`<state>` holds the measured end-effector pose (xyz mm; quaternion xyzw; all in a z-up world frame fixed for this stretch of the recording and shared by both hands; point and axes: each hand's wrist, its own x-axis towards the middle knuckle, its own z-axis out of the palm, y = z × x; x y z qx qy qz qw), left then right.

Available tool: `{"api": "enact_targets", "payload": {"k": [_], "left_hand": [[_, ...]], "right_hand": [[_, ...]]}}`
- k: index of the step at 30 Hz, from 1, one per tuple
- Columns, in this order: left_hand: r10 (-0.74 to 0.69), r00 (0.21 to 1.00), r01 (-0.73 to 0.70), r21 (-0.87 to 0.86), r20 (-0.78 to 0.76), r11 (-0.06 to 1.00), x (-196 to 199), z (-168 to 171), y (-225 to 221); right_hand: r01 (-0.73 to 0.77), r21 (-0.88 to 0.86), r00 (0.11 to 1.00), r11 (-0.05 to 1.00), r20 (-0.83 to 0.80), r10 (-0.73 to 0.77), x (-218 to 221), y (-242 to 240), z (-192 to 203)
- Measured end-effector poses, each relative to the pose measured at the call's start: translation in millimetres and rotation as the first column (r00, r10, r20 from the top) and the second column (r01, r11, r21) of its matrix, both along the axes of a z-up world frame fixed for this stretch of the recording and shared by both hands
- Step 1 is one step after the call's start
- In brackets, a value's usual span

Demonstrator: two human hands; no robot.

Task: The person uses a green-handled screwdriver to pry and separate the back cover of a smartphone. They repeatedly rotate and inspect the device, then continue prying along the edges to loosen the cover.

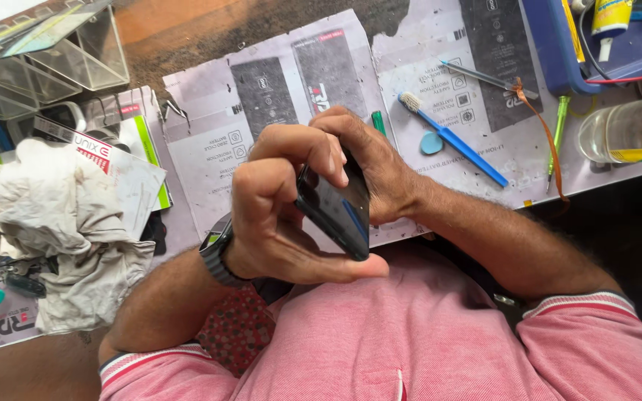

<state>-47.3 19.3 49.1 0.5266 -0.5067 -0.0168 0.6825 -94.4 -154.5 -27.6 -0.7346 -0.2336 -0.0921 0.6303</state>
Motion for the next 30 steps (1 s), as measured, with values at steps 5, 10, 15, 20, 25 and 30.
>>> {"api": "enact_targets", "payload": {"k": [5,10,15,20,25,30], "left_hand": [[0.041,0.999,-0.041,0.024,0.024,0.999,0.9,-0.7,2.4],[0.041,0.999,-0.042,0.038,0.028,0.998,4.8,-0.1,1.8],[0.057,0.997,-0.06,0.049,0.051,0.997,4.1,0.2,2.8],[0.066,0.996,-0.068,0.032,0.066,0.997,4.9,-3.4,-0.4],[0.092,0.989,-0.098,0.052,0.12,0.994,4.0,-0.5,0.6],[0.089,0.989,-0.1,0.087,0.12,0.991,6.3,0.4,3.0]], "right_hand": [[-0.016,0.005,0.999,1.0,-0.028,0.016,-1.2,1.6,-2.5],[-0.018,-0.019,0.998,1.0,-0.06,0.016,-1.2,2.5,-4.8],[-0.033,0.008,0.994,0.999,-0.103,0.034,-1.8,2.7,-6.1],[-0.047,0.023,0.996,0.999,-0.075,0.049,-1.0,2.8,-6.0],[-0.061,0.044,0.992,0.997,-0.108,0.065,-0.6,2.4,-5.9],[-0.054,0.027,0.993,0.998,-0.105,0.056,0.3,1.1,-6.7]]}}
